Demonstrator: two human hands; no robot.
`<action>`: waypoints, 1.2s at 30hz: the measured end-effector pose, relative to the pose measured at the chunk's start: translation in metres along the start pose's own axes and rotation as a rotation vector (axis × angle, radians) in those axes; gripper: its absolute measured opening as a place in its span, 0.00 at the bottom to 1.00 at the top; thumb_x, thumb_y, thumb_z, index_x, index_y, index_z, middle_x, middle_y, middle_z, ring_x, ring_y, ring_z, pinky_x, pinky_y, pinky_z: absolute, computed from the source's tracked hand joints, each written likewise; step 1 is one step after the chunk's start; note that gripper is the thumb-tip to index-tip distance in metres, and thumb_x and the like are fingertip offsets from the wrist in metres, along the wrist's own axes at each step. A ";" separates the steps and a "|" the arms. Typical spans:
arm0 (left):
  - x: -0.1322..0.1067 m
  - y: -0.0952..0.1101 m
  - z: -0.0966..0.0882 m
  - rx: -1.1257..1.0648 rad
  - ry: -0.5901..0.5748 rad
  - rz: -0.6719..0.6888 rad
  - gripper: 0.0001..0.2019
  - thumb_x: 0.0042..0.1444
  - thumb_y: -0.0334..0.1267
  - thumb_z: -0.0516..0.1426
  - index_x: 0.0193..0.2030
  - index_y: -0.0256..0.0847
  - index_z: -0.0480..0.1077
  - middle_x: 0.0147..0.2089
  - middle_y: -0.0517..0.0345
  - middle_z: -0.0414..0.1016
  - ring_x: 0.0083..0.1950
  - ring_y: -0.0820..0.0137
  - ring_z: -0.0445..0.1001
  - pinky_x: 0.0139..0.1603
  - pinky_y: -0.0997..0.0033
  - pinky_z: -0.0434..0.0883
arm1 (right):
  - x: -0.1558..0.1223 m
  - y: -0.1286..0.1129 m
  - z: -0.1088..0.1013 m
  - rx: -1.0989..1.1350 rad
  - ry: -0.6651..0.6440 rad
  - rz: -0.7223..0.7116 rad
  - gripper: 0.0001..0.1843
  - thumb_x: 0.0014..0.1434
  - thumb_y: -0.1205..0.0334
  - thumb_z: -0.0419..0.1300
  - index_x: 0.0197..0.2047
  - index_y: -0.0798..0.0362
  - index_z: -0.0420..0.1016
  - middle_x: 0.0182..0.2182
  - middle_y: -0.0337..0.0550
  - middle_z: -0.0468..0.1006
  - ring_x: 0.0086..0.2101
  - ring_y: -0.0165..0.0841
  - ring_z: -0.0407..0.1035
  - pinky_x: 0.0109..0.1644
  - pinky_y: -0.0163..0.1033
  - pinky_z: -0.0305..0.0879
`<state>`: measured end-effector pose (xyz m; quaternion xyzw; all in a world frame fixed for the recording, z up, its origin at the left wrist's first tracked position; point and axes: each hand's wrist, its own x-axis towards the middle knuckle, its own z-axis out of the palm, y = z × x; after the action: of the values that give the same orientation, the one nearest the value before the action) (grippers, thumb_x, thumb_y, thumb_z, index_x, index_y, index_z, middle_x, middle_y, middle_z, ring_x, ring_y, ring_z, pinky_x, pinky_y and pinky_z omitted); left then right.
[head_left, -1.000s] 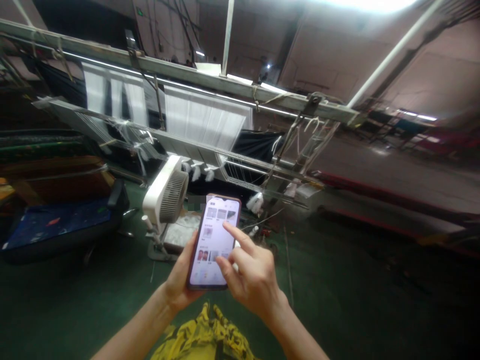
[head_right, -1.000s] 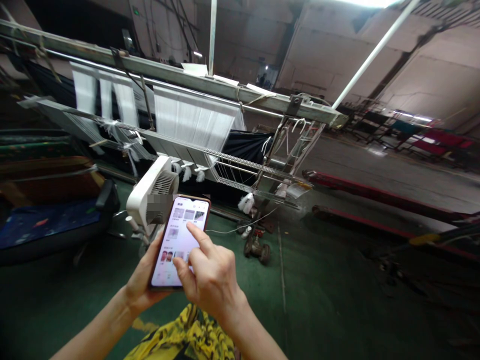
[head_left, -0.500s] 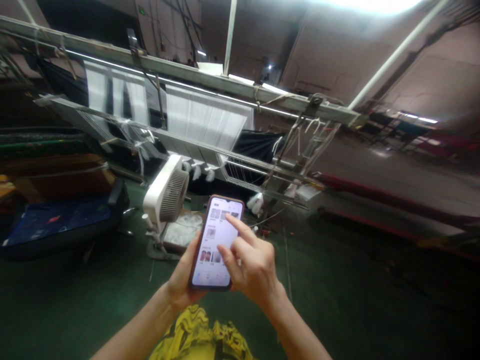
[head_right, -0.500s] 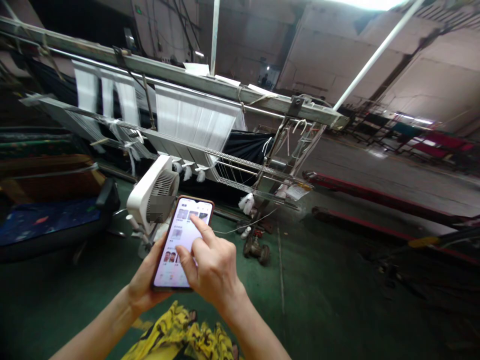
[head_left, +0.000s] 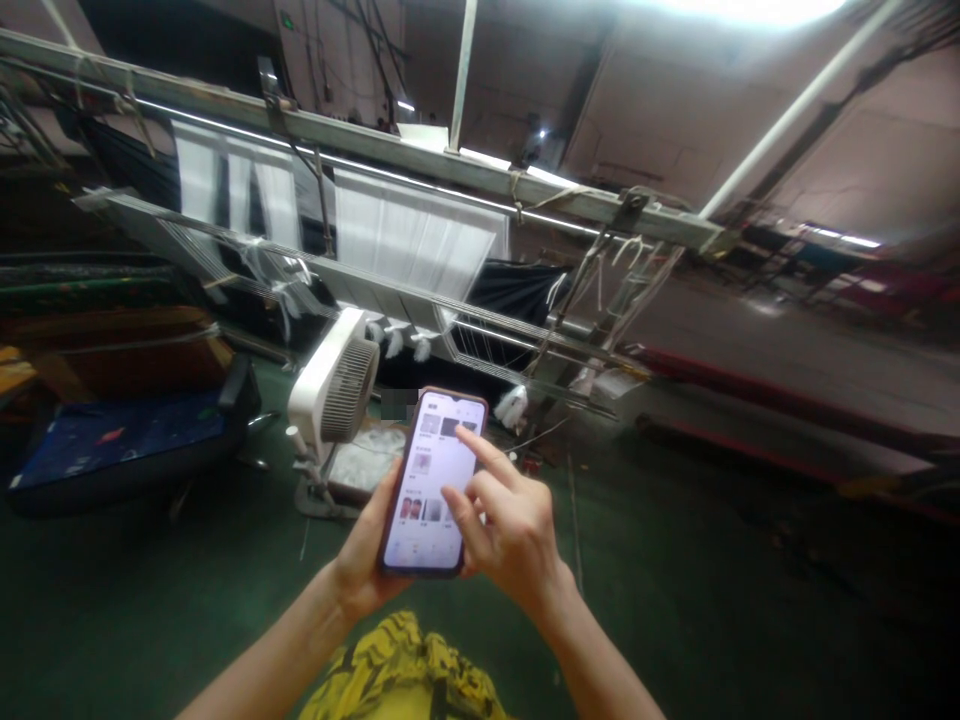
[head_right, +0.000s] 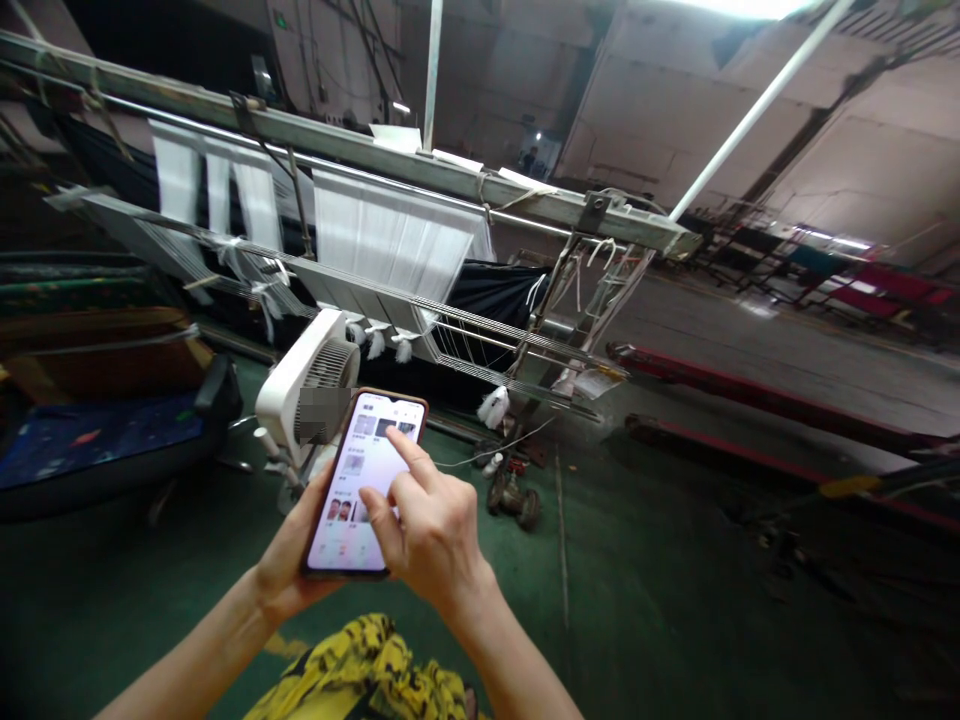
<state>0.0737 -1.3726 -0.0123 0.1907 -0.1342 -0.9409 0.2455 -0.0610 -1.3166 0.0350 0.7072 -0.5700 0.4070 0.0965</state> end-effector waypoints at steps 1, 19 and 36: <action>0.000 0.000 -0.001 -0.002 -0.011 -0.003 0.23 0.59 0.48 0.47 0.52 0.33 0.68 0.39 0.44 0.78 0.37 0.60 0.77 0.43 0.59 0.71 | -0.001 0.000 -0.002 0.013 0.026 -0.002 0.15 0.60 0.63 0.53 0.22 0.55 0.66 0.50 0.55 0.72 0.23 0.29 0.72 0.24 0.34 0.63; -0.001 0.001 0.002 0.001 -0.110 -0.024 0.26 0.60 0.50 0.44 0.56 0.33 0.65 0.44 0.43 0.76 0.44 0.58 0.75 0.48 0.57 0.67 | -0.034 -0.013 -0.009 0.169 0.101 0.069 0.09 0.57 0.71 0.53 0.30 0.55 0.73 0.43 0.54 0.77 0.42 0.38 0.73 0.37 0.37 0.72; -0.008 0.001 0.005 -0.004 0.007 0.047 0.20 0.59 0.47 0.49 0.43 0.34 0.74 0.35 0.50 0.79 0.38 0.64 0.77 0.48 0.62 0.69 | -0.037 -0.022 -0.002 0.124 0.081 0.048 0.09 0.57 0.70 0.54 0.42 0.56 0.70 0.45 0.55 0.76 0.41 0.36 0.73 0.38 0.36 0.72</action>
<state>0.0784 -1.3692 -0.0055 0.1905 -0.1359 -0.9345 0.2684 -0.0432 -1.2809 0.0185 0.6810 -0.5560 0.4720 0.0659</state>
